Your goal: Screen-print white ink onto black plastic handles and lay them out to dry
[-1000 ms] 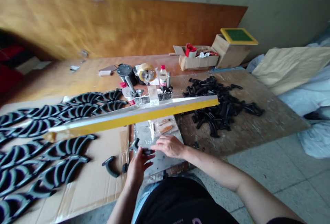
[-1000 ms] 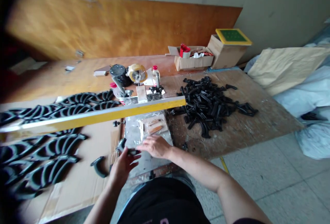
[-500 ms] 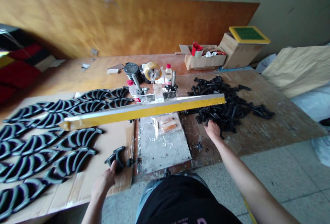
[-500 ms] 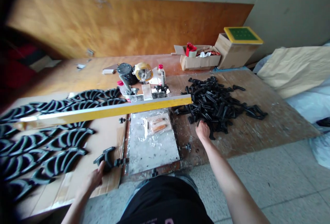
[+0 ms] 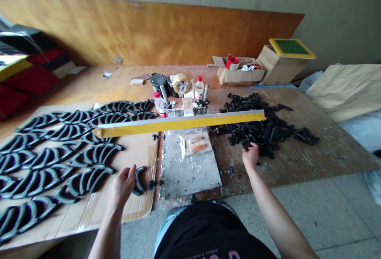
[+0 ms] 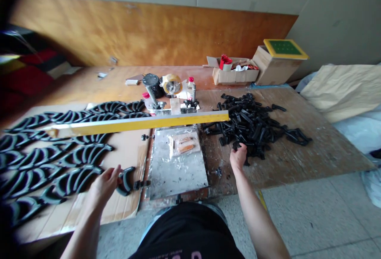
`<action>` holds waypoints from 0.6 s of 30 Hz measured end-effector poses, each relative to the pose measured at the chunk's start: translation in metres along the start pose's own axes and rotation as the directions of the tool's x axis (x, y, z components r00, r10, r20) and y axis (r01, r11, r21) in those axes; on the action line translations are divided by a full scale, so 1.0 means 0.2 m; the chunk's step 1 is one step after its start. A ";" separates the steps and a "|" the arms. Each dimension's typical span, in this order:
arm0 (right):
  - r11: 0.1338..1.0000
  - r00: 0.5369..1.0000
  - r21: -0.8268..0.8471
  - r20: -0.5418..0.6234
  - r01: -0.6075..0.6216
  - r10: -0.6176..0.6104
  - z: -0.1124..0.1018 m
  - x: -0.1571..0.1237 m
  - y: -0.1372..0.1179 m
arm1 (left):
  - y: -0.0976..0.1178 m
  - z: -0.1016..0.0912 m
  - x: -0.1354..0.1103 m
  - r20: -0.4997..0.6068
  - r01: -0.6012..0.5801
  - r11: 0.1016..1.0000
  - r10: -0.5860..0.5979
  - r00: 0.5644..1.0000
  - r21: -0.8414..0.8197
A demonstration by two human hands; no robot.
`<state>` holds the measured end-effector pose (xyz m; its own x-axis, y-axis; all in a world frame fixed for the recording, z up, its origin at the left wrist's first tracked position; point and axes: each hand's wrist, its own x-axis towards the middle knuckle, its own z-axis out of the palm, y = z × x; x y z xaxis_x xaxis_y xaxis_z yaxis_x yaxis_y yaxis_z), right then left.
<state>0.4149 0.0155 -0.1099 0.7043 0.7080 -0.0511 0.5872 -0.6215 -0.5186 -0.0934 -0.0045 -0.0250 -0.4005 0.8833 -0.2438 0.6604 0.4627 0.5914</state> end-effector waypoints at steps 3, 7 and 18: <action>0.902 0.919 0.218 0.047 0.372 -0.390 0.00 -0.09 -0.14 | 0.19 -0.05 -0.04 -0.054 -0.064 0.970 0.053 0.997 -0.234; 0.504 0.467 0.408 0.194 0.761 -0.863 0.08 -0.25 -0.47 | 0.56 -0.11 -0.05 -0.210 -0.319 0.820 0.246 0.946 -0.476; 0.293 0.227 0.234 0.270 0.927 -0.936 0.21 -0.29 -0.71 | 0.92 -0.10 -0.03 -0.283 -0.446 0.641 0.347 0.894 -0.624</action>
<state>0.2735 0.0767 -0.0683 -0.4970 0.8329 0.2435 0.7313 0.5531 -0.3990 0.0179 0.0739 0.1018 -0.3090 0.9289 0.2043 0.2056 -0.1445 0.9679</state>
